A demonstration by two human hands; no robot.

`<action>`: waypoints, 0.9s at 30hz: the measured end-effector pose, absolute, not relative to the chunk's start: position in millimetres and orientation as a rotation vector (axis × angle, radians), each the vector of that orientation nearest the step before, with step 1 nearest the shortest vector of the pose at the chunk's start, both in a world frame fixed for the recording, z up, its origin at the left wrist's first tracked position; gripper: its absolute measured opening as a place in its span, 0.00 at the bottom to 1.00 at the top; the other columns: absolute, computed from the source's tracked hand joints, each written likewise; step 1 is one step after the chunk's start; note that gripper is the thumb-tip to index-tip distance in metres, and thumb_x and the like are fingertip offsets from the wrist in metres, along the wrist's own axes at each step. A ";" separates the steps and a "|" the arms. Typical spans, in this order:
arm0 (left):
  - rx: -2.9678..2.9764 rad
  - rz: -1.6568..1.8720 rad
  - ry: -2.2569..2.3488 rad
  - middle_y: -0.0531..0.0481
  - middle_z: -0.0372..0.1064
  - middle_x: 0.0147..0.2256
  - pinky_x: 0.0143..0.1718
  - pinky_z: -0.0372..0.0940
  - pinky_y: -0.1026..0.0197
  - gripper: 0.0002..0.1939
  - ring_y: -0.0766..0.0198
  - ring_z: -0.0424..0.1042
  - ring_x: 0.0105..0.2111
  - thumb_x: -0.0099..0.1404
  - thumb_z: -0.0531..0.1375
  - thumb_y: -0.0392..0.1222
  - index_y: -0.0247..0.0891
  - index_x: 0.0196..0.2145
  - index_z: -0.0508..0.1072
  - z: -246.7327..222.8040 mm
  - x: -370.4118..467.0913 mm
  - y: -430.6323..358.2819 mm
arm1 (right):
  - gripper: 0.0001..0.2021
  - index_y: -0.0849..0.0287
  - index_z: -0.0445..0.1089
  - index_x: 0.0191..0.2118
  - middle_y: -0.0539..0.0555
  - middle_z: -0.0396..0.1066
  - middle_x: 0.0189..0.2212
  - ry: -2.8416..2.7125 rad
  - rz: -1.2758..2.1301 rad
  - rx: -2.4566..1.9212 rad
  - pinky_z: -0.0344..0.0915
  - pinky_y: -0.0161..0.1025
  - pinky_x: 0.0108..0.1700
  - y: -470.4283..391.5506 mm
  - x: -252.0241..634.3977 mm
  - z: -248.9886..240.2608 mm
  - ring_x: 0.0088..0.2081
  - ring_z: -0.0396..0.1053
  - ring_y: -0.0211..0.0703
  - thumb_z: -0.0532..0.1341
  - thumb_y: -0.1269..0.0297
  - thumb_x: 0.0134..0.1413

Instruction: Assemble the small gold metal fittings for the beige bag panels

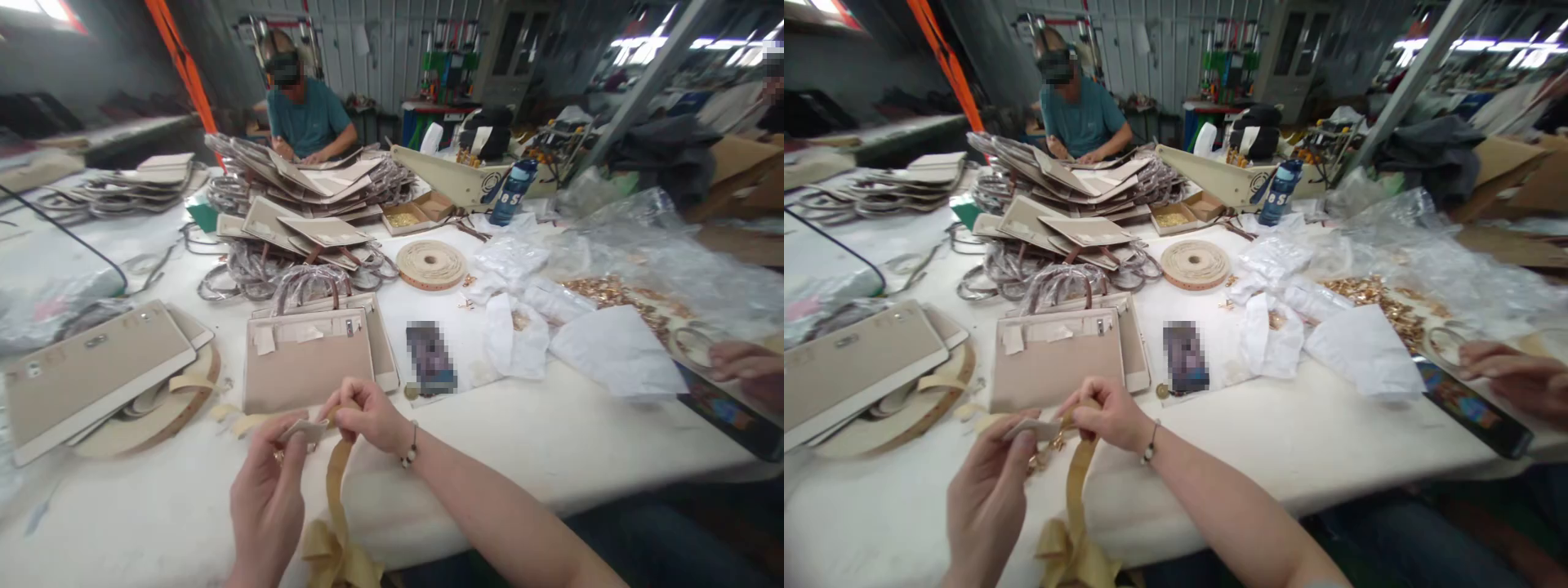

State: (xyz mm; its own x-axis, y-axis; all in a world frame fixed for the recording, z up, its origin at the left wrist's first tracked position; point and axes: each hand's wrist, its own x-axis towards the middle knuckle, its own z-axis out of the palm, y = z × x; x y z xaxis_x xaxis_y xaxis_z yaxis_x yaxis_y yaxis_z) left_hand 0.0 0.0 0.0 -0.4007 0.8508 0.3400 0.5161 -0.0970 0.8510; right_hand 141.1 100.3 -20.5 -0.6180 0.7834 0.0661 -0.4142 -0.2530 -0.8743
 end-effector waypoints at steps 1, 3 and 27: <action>1.500 1.532 1.877 0.45 0.75 0.43 0.39 0.72 0.60 0.12 0.60 0.76 0.41 0.69 0.59 0.47 0.40 0.47 0.73 -1.1 0.1 0.9 | 0.15 0.55 0.58 0.29 0.49 0.77 0.30 -1.201 1.941 -0.505 0.56 0.29 0.18 100.0 140.1 -21.6 0.17 0.61 0.30 0.68 0.65 0.48; 1.564 1.565 1.907 0.46 0.74 0.41 0.35 0.71 0.62 0.13 0.62 0.76 0.37 0.69 0.59 0.44 0.40 0.49 0.71 -1.0 0.1 2.5 | 0.10 0.56 0.62 0.32 0.47 0.73 0.27 -1.249 1.897 -0.515 0.55 0.29 0.18 99.1 138.8 -23.2 0.18 0.59 0.30 0.66 0.64 0.51; 2.270 1.081 1.647 0.48 0.75 0.46 0.47 0.68 0.56 0.25 0.59 0.71 0.46 0.65 0.52 0.24 0.45 0.52 0.74 41.4 -15.7 19.7 | 0.03 0.57 0.69 0.40 0.51 0.66 0.29 -1.855 0.775 -0.481 0.61 0.38 0.33 97.7 147.1 -22.8 0.31 0.65 0.41 0.62 0.66 0.61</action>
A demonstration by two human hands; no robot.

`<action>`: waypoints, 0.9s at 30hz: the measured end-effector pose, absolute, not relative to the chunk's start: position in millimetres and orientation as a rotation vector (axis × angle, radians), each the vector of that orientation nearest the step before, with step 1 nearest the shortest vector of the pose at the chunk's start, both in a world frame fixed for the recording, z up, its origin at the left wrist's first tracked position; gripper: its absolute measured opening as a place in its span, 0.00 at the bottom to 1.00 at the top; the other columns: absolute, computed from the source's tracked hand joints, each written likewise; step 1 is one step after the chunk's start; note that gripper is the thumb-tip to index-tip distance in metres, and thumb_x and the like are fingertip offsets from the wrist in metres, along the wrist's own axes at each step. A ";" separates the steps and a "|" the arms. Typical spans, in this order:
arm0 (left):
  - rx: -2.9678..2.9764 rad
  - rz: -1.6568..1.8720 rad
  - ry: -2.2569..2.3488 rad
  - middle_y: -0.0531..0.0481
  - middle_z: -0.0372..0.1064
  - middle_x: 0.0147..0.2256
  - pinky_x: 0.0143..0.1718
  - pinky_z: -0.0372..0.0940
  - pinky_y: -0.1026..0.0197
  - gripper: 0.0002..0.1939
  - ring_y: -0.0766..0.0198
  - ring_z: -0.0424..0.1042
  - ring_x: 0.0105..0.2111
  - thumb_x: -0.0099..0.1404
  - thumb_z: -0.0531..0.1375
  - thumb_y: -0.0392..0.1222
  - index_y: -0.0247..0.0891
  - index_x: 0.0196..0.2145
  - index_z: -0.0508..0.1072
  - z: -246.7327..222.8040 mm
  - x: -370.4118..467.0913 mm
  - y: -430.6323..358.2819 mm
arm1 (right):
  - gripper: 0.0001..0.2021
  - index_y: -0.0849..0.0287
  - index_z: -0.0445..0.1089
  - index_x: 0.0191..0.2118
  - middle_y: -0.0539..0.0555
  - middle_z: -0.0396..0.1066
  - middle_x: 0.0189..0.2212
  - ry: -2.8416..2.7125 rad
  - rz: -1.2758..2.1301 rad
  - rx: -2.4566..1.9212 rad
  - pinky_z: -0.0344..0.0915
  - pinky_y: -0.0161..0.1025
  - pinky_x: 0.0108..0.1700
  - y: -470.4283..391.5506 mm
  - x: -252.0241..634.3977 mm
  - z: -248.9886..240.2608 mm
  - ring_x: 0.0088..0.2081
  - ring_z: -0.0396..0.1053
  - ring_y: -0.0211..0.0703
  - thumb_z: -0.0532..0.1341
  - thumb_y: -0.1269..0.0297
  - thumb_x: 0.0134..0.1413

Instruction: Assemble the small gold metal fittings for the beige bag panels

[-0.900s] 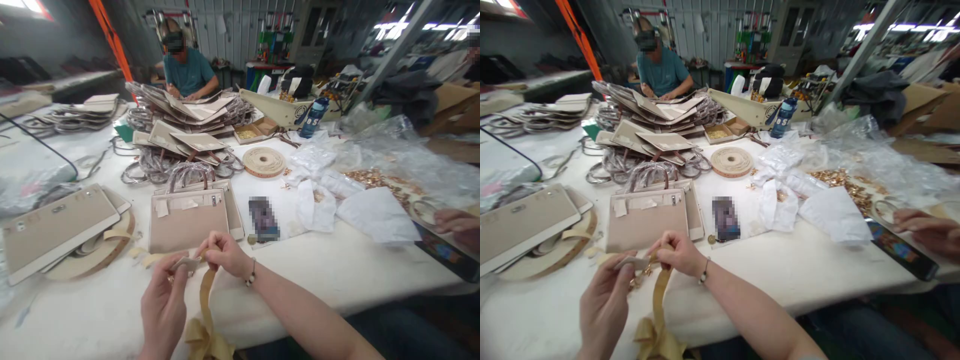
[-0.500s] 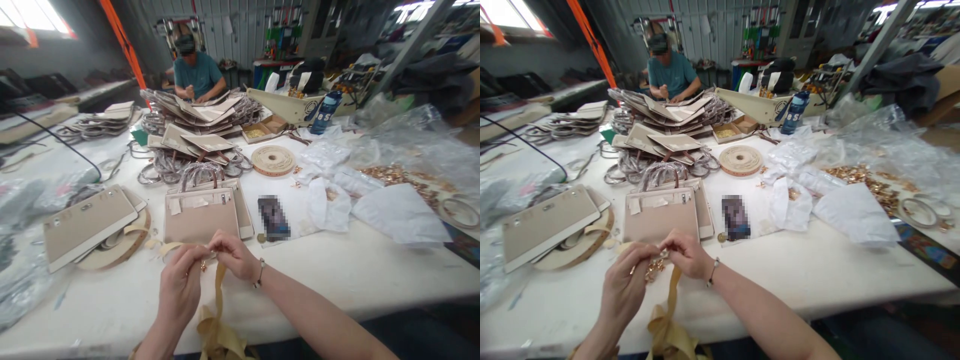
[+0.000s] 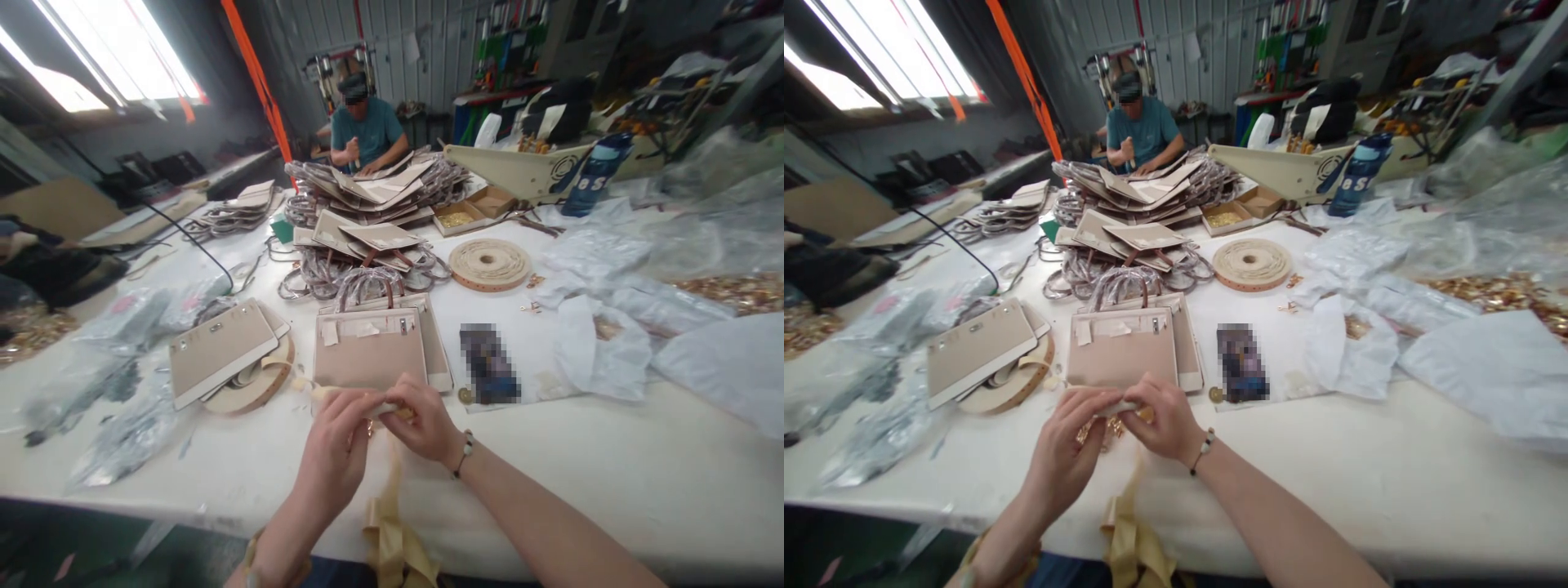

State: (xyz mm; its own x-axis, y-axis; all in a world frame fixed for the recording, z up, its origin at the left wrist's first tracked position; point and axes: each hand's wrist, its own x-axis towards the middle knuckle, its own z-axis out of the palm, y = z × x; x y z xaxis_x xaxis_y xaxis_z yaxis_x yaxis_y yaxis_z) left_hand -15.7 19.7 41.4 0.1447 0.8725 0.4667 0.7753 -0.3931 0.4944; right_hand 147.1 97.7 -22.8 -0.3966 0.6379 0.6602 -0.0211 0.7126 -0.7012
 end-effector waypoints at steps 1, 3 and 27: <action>2.347 1.053 1.656 0.48 0.75 0.45 0.46 0.68 0.56 0.24 0.59 0.71 0.45 0.66 0.53 0.25 0.46 0.52 0.74 42.0 -19.3 21.6 | 0.03 0.57 0.70 0.39 0.51 0.65 0.29 -1.873 0.823 -0.481 0.61 0.37 0.33 97.7 147.8 -20.8 0.31 0.65 0.41 0.62 0.65 0.61; 2.531 0.993 1.651 0.49 0.75 0.46 0.46 0.67 0.55 0.20 0.58 0.70 0.44 0.68 0.56 0.29 0.49 0.51 0.75 44.6 -27.3 26.1 | 0.03 0.58 0.71 0.38 0.51 0.64 0.30 -1.906 0.931 -0.466 0.61 0.37 0.34 97.5 148.7 -17.3 0.32 0.65 0.41 0.62 0.65 0.60; 2.475 0.875 1.820 0.46 0.76 0.47 0.47 0.69 0.51 0.12 0.54 0.71 0.45 0.67 0.61 0.36 0.44 0.47 0.78 51.3 -19.9 51.0 | 0.04 0.58 0.70 0.34 0.51 0.69 0.28 -1.808 0.991 -0.744 0.60 0.37 0.34 100.0 146.5 -20.2 0.29 0.65 0.39 0.61 0.65 0.59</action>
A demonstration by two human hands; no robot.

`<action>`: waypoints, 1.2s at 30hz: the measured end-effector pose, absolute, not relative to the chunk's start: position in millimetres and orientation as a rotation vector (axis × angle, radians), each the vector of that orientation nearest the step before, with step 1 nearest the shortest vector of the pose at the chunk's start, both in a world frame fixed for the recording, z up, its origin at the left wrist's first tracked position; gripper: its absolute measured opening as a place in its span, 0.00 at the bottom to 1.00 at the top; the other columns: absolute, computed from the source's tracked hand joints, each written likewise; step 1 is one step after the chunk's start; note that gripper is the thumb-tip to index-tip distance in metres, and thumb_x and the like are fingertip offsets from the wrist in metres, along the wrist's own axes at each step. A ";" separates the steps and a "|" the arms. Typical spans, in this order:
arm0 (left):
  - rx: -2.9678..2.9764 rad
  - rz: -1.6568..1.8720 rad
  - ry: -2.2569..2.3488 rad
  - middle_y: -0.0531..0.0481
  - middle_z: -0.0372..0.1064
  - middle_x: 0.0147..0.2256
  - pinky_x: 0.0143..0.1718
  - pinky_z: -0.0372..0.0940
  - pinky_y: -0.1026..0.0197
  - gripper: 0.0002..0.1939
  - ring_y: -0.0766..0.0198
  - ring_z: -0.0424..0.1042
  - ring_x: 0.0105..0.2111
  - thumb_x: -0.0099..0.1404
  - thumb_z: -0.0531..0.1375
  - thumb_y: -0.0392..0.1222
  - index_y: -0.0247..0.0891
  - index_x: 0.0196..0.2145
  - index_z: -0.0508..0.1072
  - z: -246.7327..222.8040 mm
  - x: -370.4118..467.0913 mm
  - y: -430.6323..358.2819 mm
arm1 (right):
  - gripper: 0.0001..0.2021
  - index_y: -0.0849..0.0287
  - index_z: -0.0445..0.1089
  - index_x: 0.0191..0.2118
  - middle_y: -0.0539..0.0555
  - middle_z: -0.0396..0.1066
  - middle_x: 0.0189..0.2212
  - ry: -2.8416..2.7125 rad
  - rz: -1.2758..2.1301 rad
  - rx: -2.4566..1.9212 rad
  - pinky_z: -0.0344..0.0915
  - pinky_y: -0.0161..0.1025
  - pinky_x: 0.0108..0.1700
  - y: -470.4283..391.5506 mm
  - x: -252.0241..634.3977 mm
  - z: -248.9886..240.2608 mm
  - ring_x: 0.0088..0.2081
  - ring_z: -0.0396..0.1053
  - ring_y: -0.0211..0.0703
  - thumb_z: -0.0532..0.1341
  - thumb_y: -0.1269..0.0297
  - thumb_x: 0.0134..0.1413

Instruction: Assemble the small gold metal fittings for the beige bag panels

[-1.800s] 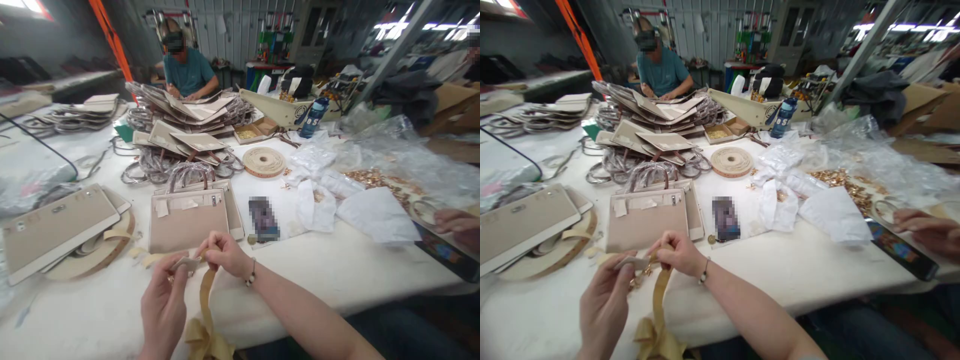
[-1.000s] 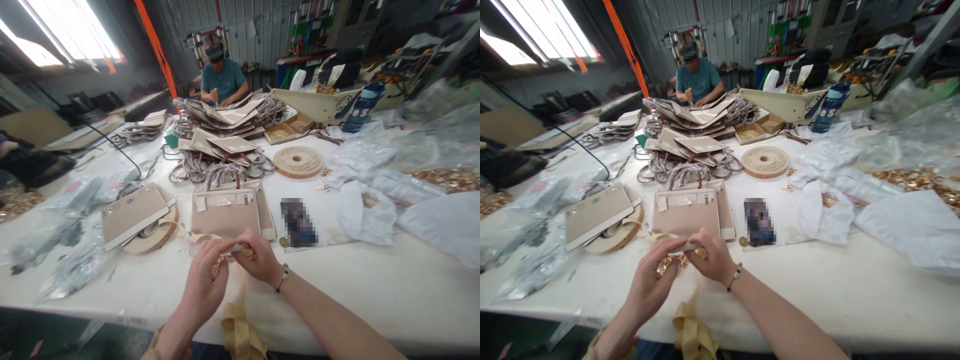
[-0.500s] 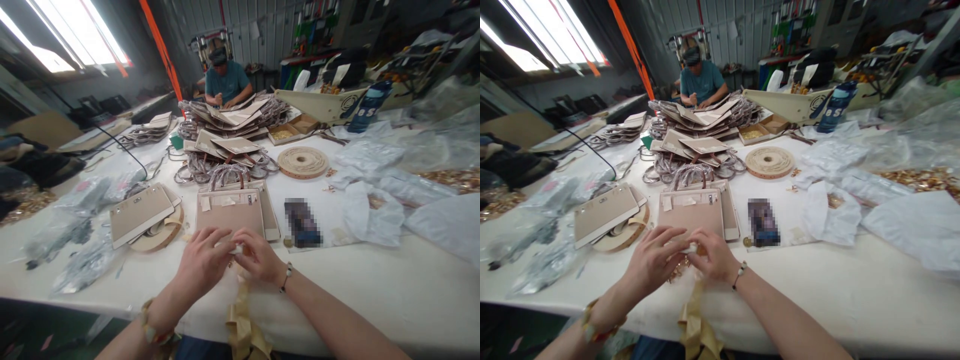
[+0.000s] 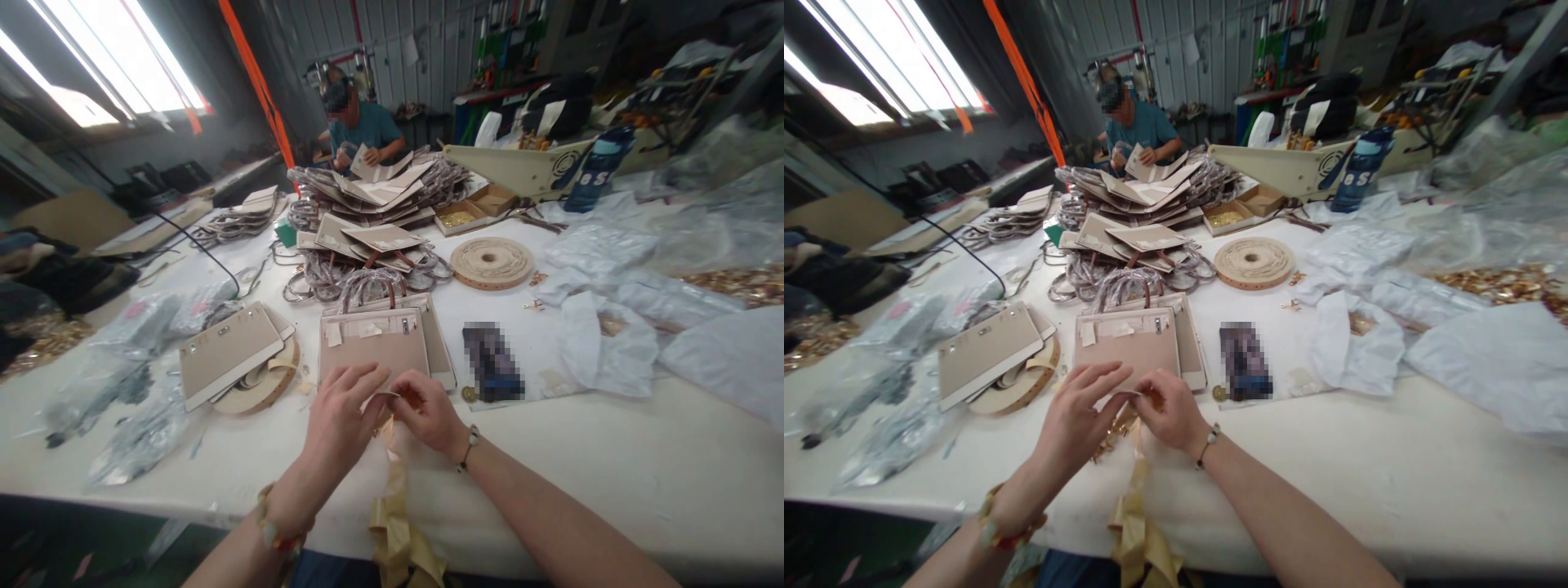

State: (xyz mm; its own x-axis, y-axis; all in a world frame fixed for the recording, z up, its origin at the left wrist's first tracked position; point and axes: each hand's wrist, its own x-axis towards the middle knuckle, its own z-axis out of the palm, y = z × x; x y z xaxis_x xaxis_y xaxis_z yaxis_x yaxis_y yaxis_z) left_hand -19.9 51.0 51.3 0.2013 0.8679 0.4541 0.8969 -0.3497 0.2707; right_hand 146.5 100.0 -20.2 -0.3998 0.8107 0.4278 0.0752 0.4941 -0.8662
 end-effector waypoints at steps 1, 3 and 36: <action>-2.419 -0.852 -1.710 0.45 0.76 0.48 0.47 0.69 0.51 0.12 0.54 0.71 0.46 0.69 0.60 0.36 0.43 0.49 0.77 50.9 -20.9 51.7 | 0.05 0.58 0.70 0.33 0.51 0.69 0.28 -1.823 0.993 -0.748 0.59 0.37 0.33 99.9 147.0 -20.1 0.28 0.64 0.39 0.61 0.65 0.60; -2.512 -0.813 -1.623 0.47 0.76 0.46 0.46 0.68 0.54 0.11 0.56 0.71 0.44 0.70 0.59 0.37 0.43 0.48 0.77 51.5 -22.7 53.0 | 0.06 0.59 0.70 0.32 0.51 0.68 0.27 -1.854 0.984 -0.739 0.59 0.37 0.33 99.3 147.7 -20.4 0.28 0.64 0.39 0.60 0.65 0.60; -2.009 -1.645 -2.521 0.51 0.77 0.30 0.38 0.64 0.59 0.15 0.61 0.74 0.31 0.62 0.61 0.42 0.40 0.47 0.69 30.5 18.1 154.9 | 0.09 0.60 0.68 0.27 0.50 0.70 0.25 -1.403 1.724 -0.817 0.63 0.34 0.29 106.7 136.3 -27.4 0.26 0.66 0.37 0.63 0.61 0.54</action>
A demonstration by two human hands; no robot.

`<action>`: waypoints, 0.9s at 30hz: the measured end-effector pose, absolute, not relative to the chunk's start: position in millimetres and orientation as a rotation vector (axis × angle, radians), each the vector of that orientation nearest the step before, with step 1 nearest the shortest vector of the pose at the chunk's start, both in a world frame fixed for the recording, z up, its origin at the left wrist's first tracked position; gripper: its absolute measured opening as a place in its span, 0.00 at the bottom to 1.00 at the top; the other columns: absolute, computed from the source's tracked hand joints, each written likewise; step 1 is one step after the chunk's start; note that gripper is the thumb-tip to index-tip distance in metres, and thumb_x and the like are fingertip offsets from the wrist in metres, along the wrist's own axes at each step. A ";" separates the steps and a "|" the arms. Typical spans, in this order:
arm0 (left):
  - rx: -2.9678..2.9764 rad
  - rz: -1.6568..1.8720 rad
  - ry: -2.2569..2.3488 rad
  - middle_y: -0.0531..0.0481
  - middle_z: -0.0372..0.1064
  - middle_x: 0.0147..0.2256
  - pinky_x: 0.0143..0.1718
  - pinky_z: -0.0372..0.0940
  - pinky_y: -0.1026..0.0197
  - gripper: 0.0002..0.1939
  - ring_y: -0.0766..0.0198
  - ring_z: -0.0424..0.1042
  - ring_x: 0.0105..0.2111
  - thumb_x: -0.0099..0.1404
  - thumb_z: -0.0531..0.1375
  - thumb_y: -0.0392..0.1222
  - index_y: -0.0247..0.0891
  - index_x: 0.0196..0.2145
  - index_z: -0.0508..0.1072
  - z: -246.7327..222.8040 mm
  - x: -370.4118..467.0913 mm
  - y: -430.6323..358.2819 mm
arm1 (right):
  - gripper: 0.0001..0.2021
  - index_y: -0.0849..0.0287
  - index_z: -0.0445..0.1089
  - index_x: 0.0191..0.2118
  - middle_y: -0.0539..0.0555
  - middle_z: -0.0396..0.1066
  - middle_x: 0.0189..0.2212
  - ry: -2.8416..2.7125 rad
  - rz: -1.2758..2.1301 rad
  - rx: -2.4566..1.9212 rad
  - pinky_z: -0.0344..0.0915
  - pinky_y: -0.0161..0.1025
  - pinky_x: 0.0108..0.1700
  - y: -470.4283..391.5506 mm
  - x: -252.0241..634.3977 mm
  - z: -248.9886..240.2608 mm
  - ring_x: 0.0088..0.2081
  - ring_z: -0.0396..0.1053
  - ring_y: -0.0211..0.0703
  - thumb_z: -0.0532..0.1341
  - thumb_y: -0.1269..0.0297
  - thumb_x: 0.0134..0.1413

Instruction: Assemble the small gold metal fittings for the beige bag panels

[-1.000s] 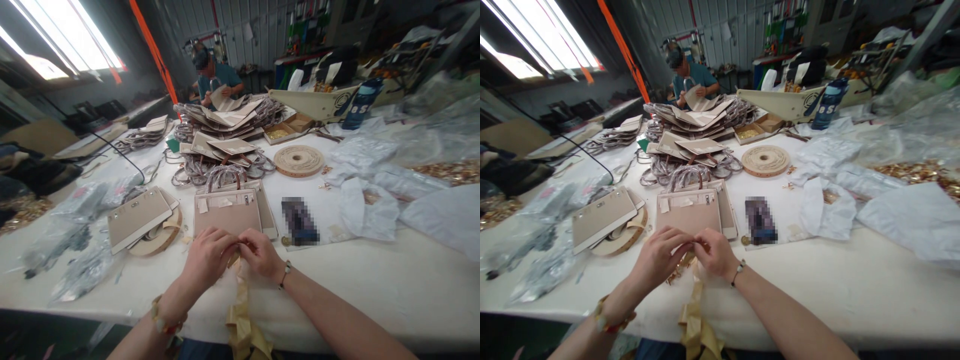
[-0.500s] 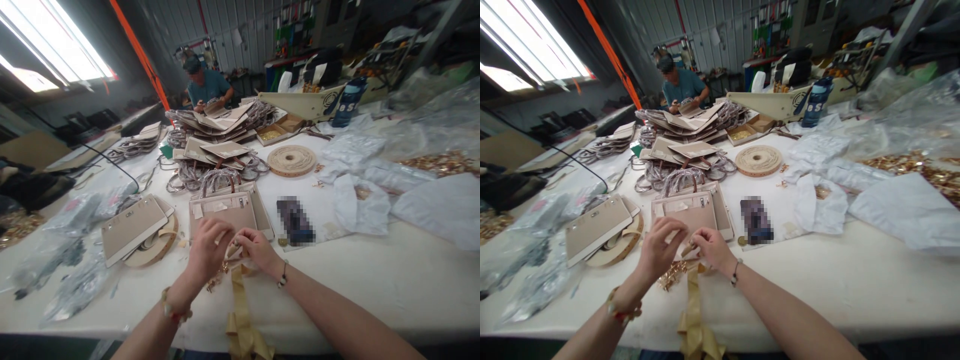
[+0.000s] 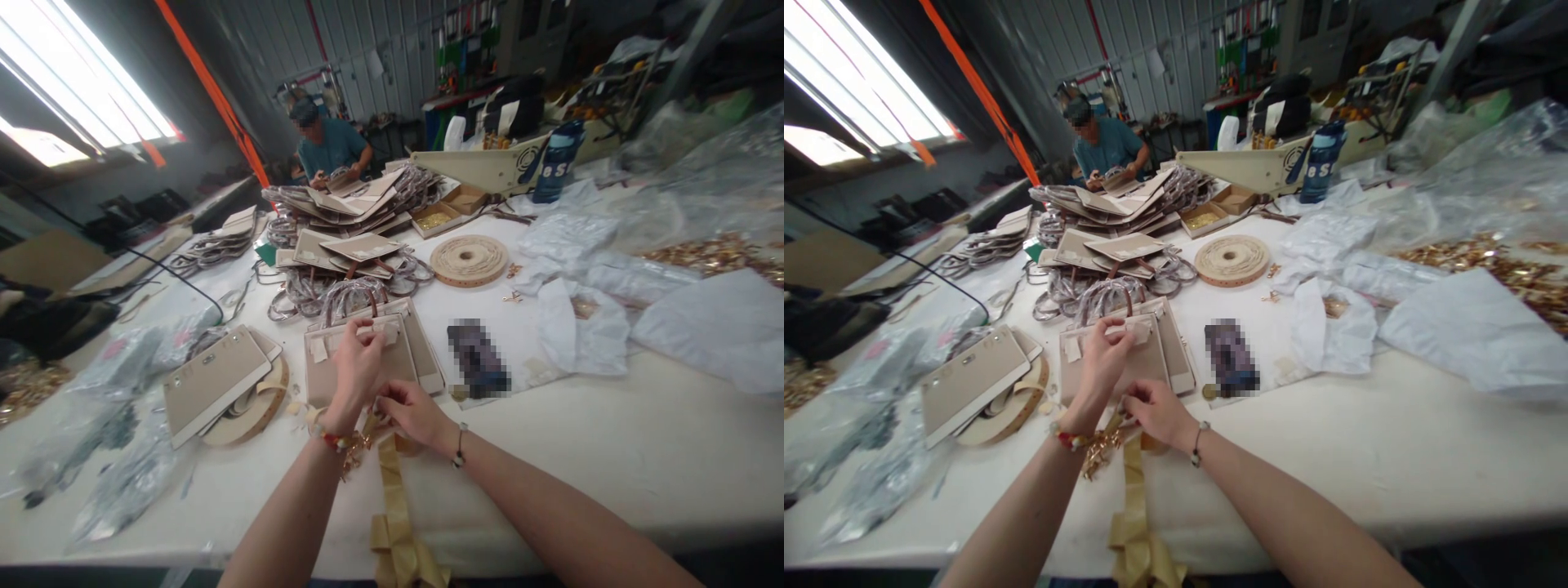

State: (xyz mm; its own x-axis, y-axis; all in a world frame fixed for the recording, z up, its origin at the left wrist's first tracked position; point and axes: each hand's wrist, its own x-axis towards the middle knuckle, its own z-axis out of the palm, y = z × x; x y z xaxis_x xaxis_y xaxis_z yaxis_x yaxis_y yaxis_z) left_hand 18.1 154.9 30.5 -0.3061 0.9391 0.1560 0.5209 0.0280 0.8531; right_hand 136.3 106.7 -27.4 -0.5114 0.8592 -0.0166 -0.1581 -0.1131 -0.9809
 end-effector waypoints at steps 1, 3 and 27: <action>1.486 1.207 1.897 0.51 0.77 0.30 0.40 0.64 0.57 0.13 0.60 0.75 0.32 0.63 0.60 0.43 0.40 0.46 0.69 28.5 21.3 154.0 | 0.08 0.60 0.68 0.27 0.50 0.70 0.25 -1.410 1.719 -0.807 0.63 0.34 0.30 106.6 136.4 -27.6 0.26 0.66 0.37 0.63 0.62 0.54; 1.553 1.186 1.990 0.50 0.78 0.32 0.46 0.63 0.53 0.09 0.58 0.76 0.36 0.64 0.60 0.43 0.41 0.42 0.71 25.7 26.8 152.4 | 0.07 0.60 0.69 0.28 0.49 0.70 0.25 -1.415 1.709 -0.790 0.62 0.34 0.30 106.6 136.5 -28.1 0.26 0.65 0.37 0.62 0.64 0.53; 2.546 0.600 1.990 0.37 0.58 0.66 0.67 0.47 0.45 0.27 0.50 0.57 0.66 0.73 0.50 0.47 0.35 0.65 0.60 24.3 -51.9 166.7 | 0.06 0.60 0.73 0.29 0.50 0.74 0.25 -1.638 1.542 -0.895 0.64 0.33 0.32 106.5 139.6 -26.8 0.28 0.68 0.37 0.61 0.67 0.55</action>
State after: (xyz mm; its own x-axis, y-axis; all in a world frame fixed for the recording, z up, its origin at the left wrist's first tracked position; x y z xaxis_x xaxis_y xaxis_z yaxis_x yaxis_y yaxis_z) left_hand -51.9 166.7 24.3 0.2041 0.9066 0.3692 0.9596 -0.2599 0.1077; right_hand 139.6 106.5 -26.8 -0.5124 0.8581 0.0337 0.0181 0.0500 -0.9986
